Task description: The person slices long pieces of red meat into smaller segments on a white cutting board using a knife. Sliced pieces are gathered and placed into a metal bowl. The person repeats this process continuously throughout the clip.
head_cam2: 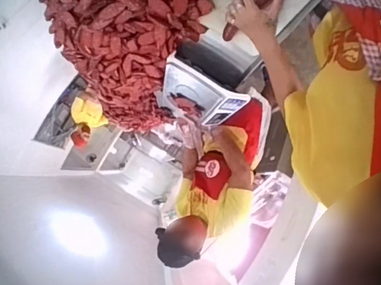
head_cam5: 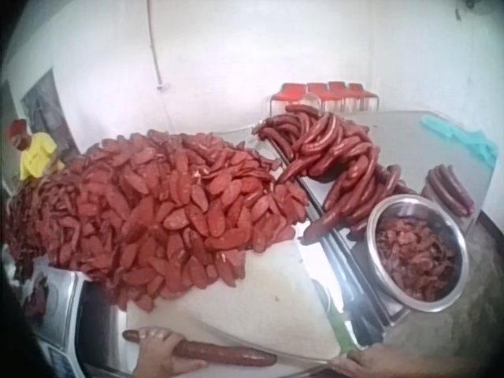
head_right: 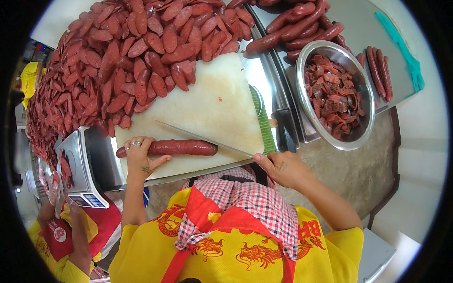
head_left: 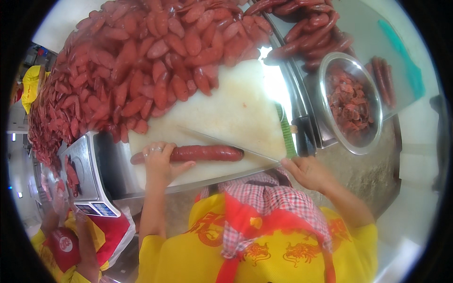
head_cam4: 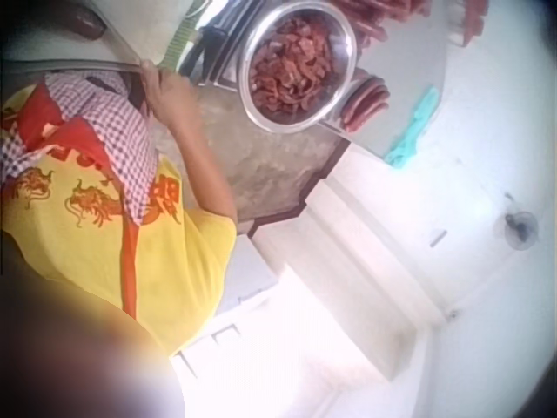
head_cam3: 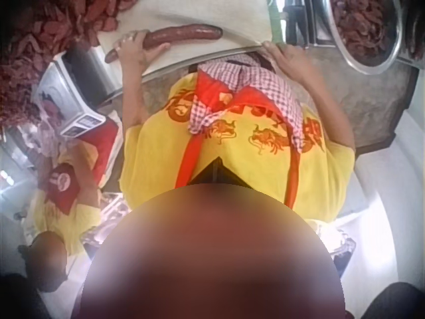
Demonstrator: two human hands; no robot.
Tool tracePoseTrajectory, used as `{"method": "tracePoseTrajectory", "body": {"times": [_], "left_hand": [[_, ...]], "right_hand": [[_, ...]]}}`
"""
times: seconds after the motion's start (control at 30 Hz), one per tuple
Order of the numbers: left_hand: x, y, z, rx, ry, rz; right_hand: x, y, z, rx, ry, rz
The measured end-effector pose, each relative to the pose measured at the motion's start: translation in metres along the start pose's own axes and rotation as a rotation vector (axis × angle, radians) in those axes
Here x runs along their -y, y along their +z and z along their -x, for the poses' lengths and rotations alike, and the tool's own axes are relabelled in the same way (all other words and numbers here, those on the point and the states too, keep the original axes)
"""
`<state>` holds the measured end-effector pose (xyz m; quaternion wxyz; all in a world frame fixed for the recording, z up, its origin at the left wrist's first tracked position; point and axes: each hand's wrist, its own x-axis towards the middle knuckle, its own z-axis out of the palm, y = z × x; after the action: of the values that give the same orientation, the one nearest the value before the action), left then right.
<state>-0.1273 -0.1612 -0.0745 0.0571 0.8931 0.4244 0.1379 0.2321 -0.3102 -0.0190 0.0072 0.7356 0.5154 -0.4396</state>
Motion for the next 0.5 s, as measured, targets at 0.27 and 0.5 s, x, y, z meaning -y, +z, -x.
{"method": "tracePoseTrajectory", "body": {"times": [0.27,0.5], "left_hand": [[-0.062,0.027,-0.005,-0.143,0.286,0.315],[-0.065,0.050,-0.002,-0.278,0.392,0.364]], "right_hand": [[0.006,0.008,-0.005,-0.047,-0.089,0.005],[0.003,-0.007,0.019,-0.095,-0.154,0.052]]}}
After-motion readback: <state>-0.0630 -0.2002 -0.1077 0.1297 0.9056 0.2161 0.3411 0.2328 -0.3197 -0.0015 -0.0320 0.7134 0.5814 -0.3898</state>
